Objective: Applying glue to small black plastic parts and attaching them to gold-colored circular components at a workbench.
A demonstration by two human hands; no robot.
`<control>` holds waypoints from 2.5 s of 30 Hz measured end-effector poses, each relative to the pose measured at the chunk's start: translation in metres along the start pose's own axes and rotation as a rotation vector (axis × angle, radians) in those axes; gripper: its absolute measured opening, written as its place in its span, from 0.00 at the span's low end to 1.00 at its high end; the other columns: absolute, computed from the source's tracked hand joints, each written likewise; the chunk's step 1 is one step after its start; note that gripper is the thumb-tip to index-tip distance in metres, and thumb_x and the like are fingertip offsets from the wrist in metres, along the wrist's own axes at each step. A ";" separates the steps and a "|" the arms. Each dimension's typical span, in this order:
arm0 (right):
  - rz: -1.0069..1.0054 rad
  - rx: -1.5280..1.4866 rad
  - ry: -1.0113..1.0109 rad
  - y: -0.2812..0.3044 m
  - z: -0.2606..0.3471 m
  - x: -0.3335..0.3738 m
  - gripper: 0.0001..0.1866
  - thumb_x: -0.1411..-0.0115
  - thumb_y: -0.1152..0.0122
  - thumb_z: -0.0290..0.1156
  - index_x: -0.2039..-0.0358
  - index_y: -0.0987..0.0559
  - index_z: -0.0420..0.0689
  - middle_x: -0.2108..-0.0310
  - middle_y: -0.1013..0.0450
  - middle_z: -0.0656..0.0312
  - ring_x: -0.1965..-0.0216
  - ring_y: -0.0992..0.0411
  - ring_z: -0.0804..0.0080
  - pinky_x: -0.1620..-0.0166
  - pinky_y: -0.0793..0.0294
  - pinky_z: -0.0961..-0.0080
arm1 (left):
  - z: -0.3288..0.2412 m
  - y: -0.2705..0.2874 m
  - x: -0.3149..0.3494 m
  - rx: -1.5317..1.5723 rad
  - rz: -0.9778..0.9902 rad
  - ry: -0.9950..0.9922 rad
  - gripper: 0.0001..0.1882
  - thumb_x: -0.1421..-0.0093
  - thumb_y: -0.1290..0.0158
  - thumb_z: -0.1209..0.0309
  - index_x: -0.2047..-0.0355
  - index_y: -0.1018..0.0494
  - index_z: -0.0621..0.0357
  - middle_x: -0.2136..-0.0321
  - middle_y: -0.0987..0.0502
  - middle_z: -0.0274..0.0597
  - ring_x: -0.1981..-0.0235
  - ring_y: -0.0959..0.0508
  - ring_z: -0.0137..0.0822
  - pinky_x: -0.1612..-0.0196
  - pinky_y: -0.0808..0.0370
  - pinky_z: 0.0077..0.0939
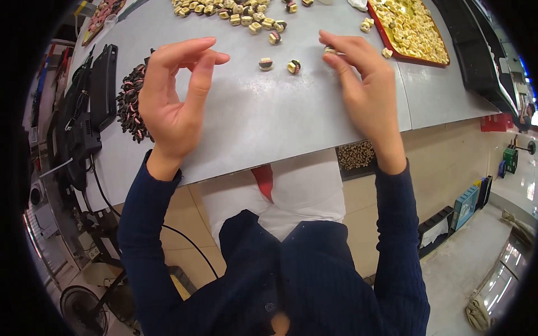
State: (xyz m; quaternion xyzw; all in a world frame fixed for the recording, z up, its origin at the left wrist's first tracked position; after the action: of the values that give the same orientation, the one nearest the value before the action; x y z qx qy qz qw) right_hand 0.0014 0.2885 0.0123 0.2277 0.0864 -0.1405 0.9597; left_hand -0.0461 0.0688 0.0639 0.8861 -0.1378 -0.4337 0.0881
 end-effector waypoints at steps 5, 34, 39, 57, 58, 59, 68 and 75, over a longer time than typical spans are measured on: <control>0.070 0.599 0.299 -0.050 0.027 0.016 0.38 0.45 0.38 0.33 0.38 0.44 0.38 0.39 0.45 0.45 0.38 0.46 0.51 0.38 0.47 0.64 | -0.006 0.006 0.000 -0.095 0.034 -0.019 0.09 0.42 0.48 0.80 0.60 0.27 0.61 0.68 0.22 0.38 0.71 0.25 0.26 0.69 0.31 0.17; -0.759 0.303 0.205 0.144 -0.064 0.230 0.10 0.35 0.53 0.28 0.72 0.28 0.37 0.77 0.29 0.56 0.76 0.30 0.70 0.71 0.32 0.76 | 0.020 0.073 0.006 -0.303 -0.325 0.123 0.08 0.35 0.57 0.70 0.69 0.31 0.59 0.76 0.24 0.43 0.76 0.23 0.39 0.72 0.28 0.30; -1.042 0.274 -0.098 0.200 -0.139 0.356 0.18 0.31 0.60 0.36 0.77 0.36 0.41 0.83 0.42 0.66 0.82 0.45 0.78 0.77 0.45 0.79 | 0.008 0.122 0.038 -0.423 -0.563 0.102 0.08 0.34 0.57 0.73 0.69 0.30 0.61 0.75 0.24 0.42 0.74 0.24 0.35 0.70 0.28 0.28; -0.925 -0.126 -0.137 0.142 -0.127 0.277 0.16 0.31 0.60 0.38 0.73 0.32 0.42 0.83 0.49 0.74 0.82 0.52 0.87 0.79 0.55 0.84 | -0.027 0.122 0.105 -0.796 -0.293 0.384 0.13 0.48 0.41 0.74 0.62 0.26 0.62 0.62 0.28 0.45 0.60 0.27 0.44 0.56 0.30 0.32; -0.914 -0.111 -0.145 0.141 -0.122 0.268 0.16 0.31 0.60 0.38 0.73 0.32 0.42 0.83 0.49 0.74 0.82 0.52 0.87 0.79 0.55 0.84 | -0.021 0.121 0.105 -0.770 -0.284 0.417 0.12 0.48 0.41 0.74 0.63 0.26 0.62 0.63 0.28 0.45 0.63 0.27 0.43 0.58 0.29 0.31; -0.900 -0.133 -0.146 0.140 -0.116 0.257 0.16 0.31 0.60 0.37 0.73 0.31 0.42 0.83 0.49 0.74 0.83 0.52 0.87 0.79 0.55 0.84 | -0.017 0.120 0.104 -0.756 -0.275 0.432 0.12 0.48 0.41 0.74 0.63 0.26 0.62 0.63 0.28 0.45 0.63 0.27 0.43 0.58 0.29 0.31; -0.645 -0.146 0.006 0.107 -0.049 0.113 0.12 0.34 0.55 0.31 0.72 0.27 0.41 0.84 0.42 0.73 0.83 0.47 0.87 0.80 0.49 0.86 | 0.000 0.133 0.094 -0.711 -0.083 0.524 0.07 0.48 0.42 0.79 0.68 0.26 0.63 0.70 0.28 0.43 0.70 0.25 0.37 0.67 0.28 0.26; -0.448 0.135 0.171 0.063 0.010 -0.012 0.08 0.42 0.43 0.25 0.63 0.28 0.37 0.66 0.32 0.59 0.67 0.33 0.72 0.63 0.32 0.78 | 0.008 0.129 0.075 -0.690 0.030 0.697 0.07 0.48 0.42 0.79 0.67 0.26 0.63 0.72 0.29 0.42 0.72 0.27 0.36 0.68 0.29 0.26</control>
State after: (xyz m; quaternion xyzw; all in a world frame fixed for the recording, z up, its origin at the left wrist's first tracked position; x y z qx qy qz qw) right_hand 0.0103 0.3403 0.0499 0.2777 0.2059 -0.3353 0.8764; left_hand -0.0300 -0.0780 0.0389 0.8956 0.0387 -0.1302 0.4236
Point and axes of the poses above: each hand's wrist, its own x-axis away from the middle knuckle, its own y-axis out of the back of the hand, z = x × y, the point moved 10 cm from there along -x, towards the middle knuckle
